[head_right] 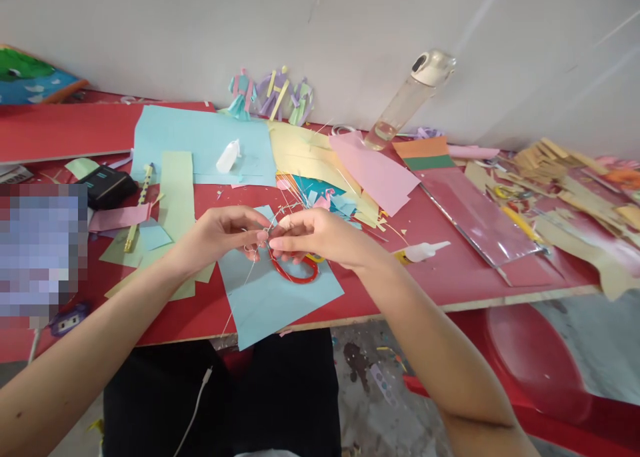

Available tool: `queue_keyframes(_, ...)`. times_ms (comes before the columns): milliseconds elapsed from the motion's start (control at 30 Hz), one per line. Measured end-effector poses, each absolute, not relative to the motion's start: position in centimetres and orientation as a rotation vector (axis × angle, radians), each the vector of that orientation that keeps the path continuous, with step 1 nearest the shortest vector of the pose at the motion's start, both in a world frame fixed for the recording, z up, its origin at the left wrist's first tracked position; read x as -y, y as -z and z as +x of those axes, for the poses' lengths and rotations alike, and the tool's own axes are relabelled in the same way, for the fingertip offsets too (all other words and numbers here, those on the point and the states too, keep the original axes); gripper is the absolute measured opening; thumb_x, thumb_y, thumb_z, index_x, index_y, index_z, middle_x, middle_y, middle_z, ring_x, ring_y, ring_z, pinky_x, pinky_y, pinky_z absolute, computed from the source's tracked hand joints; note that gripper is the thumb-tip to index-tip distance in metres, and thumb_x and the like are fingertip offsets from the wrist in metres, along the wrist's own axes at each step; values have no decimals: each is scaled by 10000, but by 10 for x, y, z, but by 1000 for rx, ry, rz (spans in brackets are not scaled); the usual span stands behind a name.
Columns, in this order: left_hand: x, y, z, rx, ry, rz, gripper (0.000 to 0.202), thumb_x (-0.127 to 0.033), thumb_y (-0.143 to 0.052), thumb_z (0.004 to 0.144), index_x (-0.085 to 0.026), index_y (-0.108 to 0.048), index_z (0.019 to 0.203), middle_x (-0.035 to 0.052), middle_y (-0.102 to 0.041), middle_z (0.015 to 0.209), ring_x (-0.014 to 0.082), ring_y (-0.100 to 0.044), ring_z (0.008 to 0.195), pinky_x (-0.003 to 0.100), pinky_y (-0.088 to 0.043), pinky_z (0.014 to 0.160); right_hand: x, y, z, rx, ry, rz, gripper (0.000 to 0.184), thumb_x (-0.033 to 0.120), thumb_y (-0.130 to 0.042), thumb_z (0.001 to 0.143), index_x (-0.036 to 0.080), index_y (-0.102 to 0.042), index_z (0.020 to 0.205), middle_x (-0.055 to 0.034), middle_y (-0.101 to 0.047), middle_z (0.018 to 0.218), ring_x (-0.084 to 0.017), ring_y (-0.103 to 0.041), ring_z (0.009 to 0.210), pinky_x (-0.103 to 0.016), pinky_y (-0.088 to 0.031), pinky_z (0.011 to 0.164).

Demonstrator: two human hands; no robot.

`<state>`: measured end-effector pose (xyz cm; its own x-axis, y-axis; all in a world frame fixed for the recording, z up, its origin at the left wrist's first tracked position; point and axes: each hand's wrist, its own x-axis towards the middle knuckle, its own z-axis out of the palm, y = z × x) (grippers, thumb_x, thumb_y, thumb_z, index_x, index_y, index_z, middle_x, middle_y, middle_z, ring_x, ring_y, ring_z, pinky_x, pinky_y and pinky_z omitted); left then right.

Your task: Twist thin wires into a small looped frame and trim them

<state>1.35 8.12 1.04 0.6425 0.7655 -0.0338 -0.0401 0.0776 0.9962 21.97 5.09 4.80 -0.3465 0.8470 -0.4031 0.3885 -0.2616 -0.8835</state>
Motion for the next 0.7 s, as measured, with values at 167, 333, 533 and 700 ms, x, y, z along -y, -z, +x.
queue_keyframes(167,-84,-10,12,-805,-735,1359,235,-346,-775,725,-164,-726,864,29,-718,823,123,-681,650,239,-602,621,-60,-30,205,1487,-1769,-1291,219,310,-771,741,175,-686,891,-17,-702,752,-108,-627,624,-225,-500,539)
queue_keyframes(333,-87,-15,9,-904,-754,1372,184,-317,-690,808,-156,-712,893,35,-725,840,123,-686,674,252,-589,673,-74,-18,199,1396,-1771,-1219,186,300,-790,719,164,-698,806,-12,-686,712,-105,-637,615,-202,-521,512)
queue_keyframes(533,-88,-18,5,-1030,-710,1535,147,-278,-677,818,-157,-672,901,15,-704,786,125,-679,675,247,-557,697,-80,-7,202,1274,-1680,-1179,252,352,-814,701,150,-687,781,-25,-681,677,-134,-672,629,-248,-585,577)
queue_keyframes(700,-86,-19,8,-1079,-627,1588,119,-280,-649,833,-168,-678,857,12,-701,786,122,-664,660,235,-543,660,-77,0,205,1376,-1652,-1131,221,375,-742,781,161,-694,806,-32,-691,713,-144,-679,629,-272,-596,574)
